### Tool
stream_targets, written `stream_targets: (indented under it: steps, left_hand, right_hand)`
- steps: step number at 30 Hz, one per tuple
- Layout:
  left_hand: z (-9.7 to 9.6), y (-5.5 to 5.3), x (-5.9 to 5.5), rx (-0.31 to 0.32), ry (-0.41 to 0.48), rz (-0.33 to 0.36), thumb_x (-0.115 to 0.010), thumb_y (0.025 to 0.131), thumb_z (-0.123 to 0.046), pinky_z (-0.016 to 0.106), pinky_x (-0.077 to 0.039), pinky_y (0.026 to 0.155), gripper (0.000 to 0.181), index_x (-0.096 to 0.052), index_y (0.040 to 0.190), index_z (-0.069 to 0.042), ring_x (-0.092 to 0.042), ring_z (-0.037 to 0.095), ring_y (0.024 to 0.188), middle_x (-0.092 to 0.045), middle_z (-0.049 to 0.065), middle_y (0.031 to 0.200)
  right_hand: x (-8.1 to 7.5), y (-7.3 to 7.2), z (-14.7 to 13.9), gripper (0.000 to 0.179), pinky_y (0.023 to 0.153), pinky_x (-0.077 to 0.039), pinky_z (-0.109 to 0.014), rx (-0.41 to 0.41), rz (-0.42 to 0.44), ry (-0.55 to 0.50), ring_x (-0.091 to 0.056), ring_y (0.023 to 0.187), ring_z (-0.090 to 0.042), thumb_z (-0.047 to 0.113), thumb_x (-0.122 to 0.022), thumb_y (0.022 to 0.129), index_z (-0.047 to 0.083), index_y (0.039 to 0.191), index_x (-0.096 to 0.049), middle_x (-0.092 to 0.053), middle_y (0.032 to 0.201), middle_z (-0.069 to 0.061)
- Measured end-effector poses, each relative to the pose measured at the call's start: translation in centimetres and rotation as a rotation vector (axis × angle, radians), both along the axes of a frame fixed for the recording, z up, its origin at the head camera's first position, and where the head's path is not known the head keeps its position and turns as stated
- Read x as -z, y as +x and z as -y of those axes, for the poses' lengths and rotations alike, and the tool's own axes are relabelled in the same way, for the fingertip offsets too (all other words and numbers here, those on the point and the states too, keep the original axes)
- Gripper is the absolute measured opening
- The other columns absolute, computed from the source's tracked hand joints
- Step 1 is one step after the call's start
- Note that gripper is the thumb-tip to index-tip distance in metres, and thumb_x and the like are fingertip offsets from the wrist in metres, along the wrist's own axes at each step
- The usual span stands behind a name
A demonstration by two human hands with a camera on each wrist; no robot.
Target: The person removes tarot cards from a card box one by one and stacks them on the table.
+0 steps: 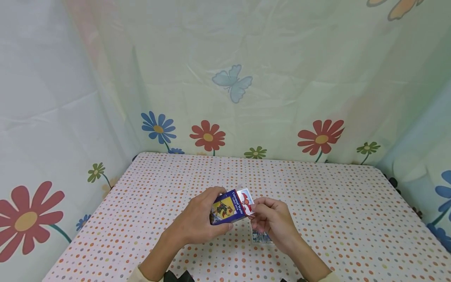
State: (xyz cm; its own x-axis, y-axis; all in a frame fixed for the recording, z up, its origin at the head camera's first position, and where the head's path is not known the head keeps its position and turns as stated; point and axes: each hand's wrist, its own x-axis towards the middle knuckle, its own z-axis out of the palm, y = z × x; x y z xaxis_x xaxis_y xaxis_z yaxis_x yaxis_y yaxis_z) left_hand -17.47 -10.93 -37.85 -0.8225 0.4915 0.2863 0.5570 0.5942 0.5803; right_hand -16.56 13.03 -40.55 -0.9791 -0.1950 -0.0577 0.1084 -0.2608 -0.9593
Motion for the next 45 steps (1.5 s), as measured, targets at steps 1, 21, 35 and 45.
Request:
stream_targets:
  steps: [1, 21, 35, 45]
  left_hand:
    - [0.0, 0.0, 0.0, -0.001, 0.000, 0.000, -0.081, 0.078, -0.041, 0.025, -0.052, 0.077, 0.075, -0.048, 0.142, -0.017, -0.056, 0.007, 0.092, -0.058, -0.008, 0.123]
    - [0.0, 0.0, -0.1, -0.015, 0.004, -0.014, -0.081, 0.078, -0.041, 0.026, -0.051, 0.078, 0.075, -0.049, 0.141, -0.016, -0.055, 0.008, 0.092, -0.058, -0.007, 0.124]
    - [0.0, -0.1, 0.0, -0.015, 0.006, -0.013, -0.081, 0.079, -0.041, 0.026, -0.051, 0.077, 0.075, -0.049, 0.141, -0.015, -0.055, 0.008, 0.092, -0.059, -0.005, 0.124]
    - [-0.1, 0.0, 0.1, -0.002, 0.004, -0.005, -0.081, 0.079, -0.041, 0.026, -0.052, 0.079, 0.076, -0.048, 0.143, -0.014, -0.056, 0.009, 0.093, -0.058, -0.003, 0.127]
  right_hand:
    - [0.0, 0.0, -0.1, 0.007, 0.046, -0.044, -0.018, 0.008, 0.005, -0.002, -0.059, 0.052, -0.011, 0.005, -0.060, 0.095, -0.001, 0.094, -0.059, -0.065, 0.067, -0.006]
    - [0.1, -0.6, 0.0, 0.013, 0.050, -0.046, -0.016, 0.111, 0.062, -0.053, -0.065, 0.062, -0.012, 0.004, -0.052, 0.102, -0.007, 0.110, -0.053, -0.069, 0.077, -0.010]
    - [-0.3, -0.9, -0.7, 0.023, 0.056, -0.050, -0.015, 0.151, 0.151, -0.047, -0.069, 0.067, -0.010, 0.002, -0.051, 0.103, -0.009, 0.122, -0.049, -0.070, 0.087, -0.011]
    - [-0.5, -0.9, -1.1, 0.037, 0.063, -0.055, -0.016, 0.148, 0.156, -0.070, -0.070, 0.069, -0.012, -0.007, -0.059, 0.092, -0.011, 0.126, -0.046, -0.068, 0.097, -0.016]
